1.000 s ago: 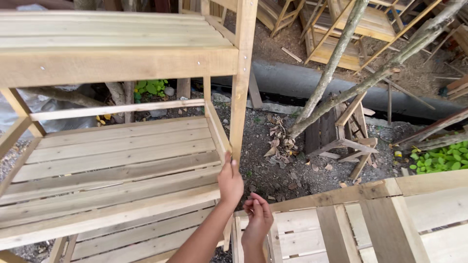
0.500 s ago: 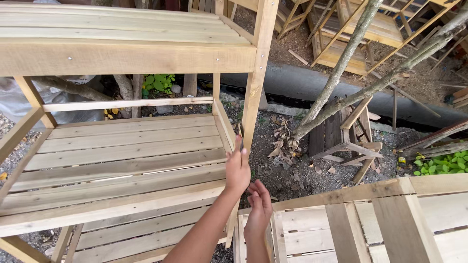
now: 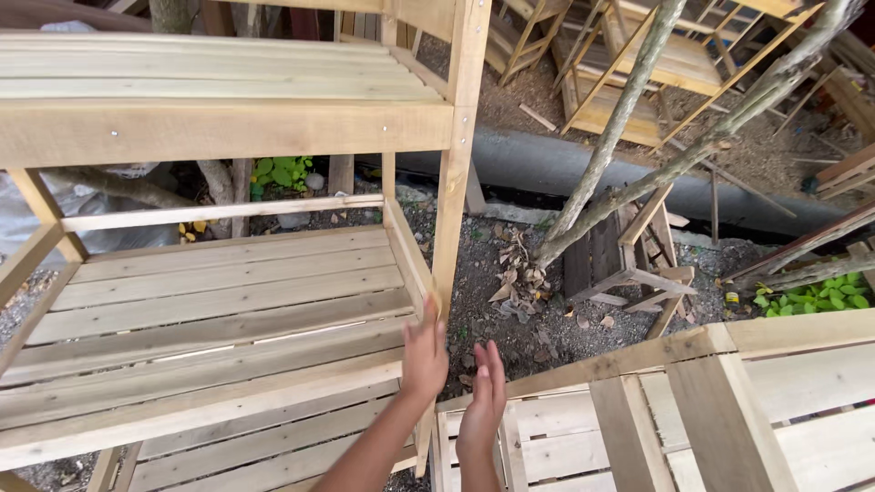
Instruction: The person sands the surfaces of a wooden shelving unit using a sanding block. They move the sanding block across the shelves and frame, switching between different sanding pads. The person works on multiple sections of the shelving unit, smoothing the wood surfaces.
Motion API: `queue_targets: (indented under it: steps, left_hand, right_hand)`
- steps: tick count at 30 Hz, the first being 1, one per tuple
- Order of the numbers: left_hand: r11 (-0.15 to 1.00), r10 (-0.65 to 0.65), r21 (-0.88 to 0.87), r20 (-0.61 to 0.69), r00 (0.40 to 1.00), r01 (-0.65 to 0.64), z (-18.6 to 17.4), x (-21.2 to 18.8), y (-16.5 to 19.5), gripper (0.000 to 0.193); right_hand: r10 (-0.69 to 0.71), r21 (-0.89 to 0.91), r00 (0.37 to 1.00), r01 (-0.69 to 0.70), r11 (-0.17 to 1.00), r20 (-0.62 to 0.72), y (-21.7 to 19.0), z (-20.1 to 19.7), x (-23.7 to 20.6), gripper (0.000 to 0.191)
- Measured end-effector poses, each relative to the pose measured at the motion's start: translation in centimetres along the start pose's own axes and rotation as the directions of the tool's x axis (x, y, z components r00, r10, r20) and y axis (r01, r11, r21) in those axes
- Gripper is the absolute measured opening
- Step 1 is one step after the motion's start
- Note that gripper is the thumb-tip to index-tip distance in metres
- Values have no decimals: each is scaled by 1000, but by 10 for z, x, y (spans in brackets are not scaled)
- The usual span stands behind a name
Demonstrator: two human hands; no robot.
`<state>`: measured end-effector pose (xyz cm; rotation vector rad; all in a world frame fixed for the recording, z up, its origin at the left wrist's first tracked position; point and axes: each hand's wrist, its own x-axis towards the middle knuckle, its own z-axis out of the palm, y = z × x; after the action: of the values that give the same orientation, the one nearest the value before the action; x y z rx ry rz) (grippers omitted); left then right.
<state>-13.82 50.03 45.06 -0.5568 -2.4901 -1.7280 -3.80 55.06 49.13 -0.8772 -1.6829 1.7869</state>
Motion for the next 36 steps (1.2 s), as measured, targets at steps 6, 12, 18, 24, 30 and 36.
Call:
queue_targets:
  steps: [6,12,18,24,30,36]
  left_hand:
    - [974,-228,9,23,973,228,7,22,13,55]
    - [997,42,69,-62,997,-37,-5,23,21,55]
    - [983,-86,164,-5,996,86,7,-2,18,54]
    - [988,8,157,-95,995,7,14,9,10,55]
    - [937,-214,285,17,977,200,24,-26,6,54]
    - [982,41,189,-181,983,-6,30,15,5,56]
  right_hand:
    - [89,45,994,-86,995,-64,0,-16,-1,49]
    - [94,126,994,-86,988,-54,10,-19,0,42]
    - [68,183,998,-65,981,-9,18,-26,7,34]
    - [87,167,995,-78,983,-49,26,-32,10,29]
    - [64,139,998,-61,988,-14,27,-31,13,28]
    - [69,149,994,-57,987,-81,21,-42,24,28]
